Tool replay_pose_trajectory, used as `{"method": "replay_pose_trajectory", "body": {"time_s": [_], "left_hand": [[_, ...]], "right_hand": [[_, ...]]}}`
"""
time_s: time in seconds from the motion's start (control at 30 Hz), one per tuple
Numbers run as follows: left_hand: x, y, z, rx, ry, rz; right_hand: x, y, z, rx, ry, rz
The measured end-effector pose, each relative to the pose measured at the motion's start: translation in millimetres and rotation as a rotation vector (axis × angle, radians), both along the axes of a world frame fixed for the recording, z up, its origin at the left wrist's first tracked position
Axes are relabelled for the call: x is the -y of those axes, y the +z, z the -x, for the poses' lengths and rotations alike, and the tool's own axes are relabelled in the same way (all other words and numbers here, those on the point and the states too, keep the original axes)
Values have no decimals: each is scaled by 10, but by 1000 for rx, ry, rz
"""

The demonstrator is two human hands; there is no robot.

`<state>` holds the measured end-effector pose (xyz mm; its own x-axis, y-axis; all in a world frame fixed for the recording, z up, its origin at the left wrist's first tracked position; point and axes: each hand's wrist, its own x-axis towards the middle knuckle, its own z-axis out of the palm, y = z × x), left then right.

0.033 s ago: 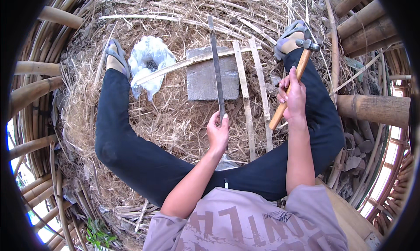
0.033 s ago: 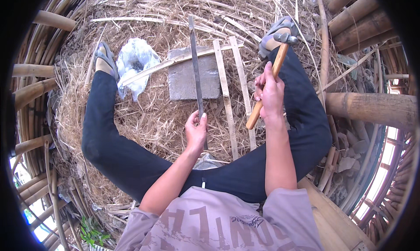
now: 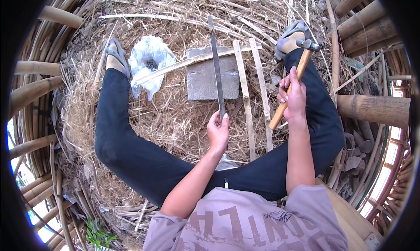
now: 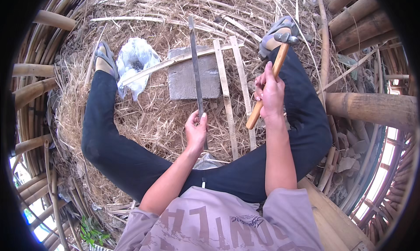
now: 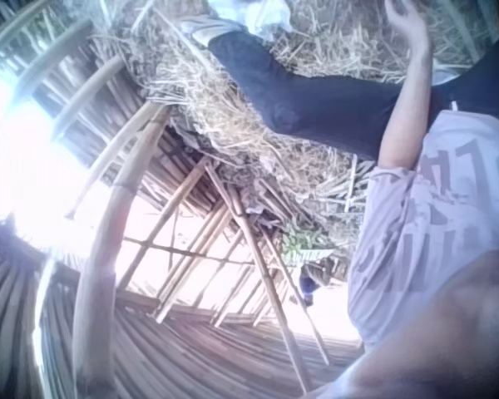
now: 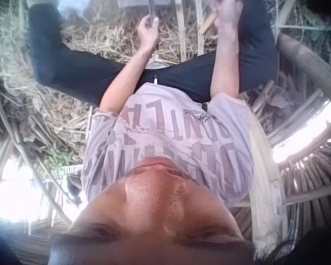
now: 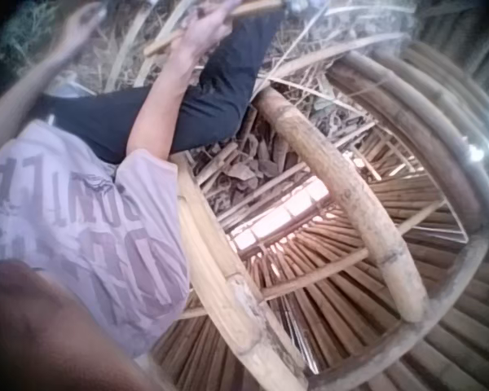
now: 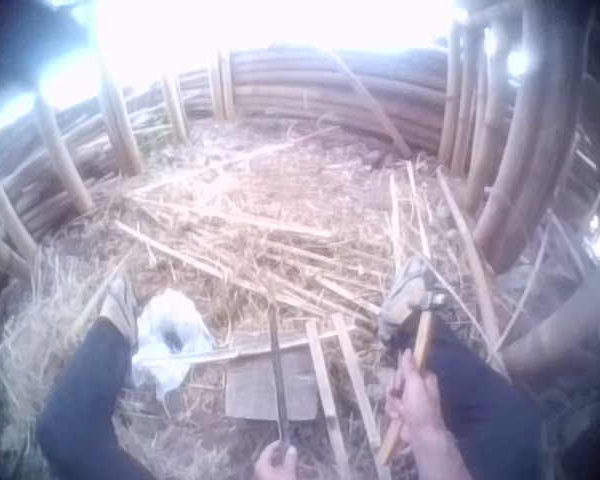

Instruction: The person constructs a bamboo structure by positioning bamboo strips, grabbing a nail from a bag, and hammering the nail into the bamboo strips with a hammer.

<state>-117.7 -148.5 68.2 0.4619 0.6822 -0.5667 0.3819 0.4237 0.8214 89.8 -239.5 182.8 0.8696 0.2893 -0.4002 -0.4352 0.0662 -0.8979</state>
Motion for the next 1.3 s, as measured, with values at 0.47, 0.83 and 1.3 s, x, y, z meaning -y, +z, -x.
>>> {"method": "replay_pose_trajectory", "body": {"time_s": [0.47, 0.83, 1.3], "left_hand": [[-140, -19, -3, 404, 301, 581], [-98, -54, 7, 371, 333, 588], [-102, -83, 45, 330, 345, 560]], "right_hand": [[-21, -74, -10, -14, 1, -13], [-51, -54, 14, 0, -10, -2], [-53, -42, 37, -7, -11, -27]]}}
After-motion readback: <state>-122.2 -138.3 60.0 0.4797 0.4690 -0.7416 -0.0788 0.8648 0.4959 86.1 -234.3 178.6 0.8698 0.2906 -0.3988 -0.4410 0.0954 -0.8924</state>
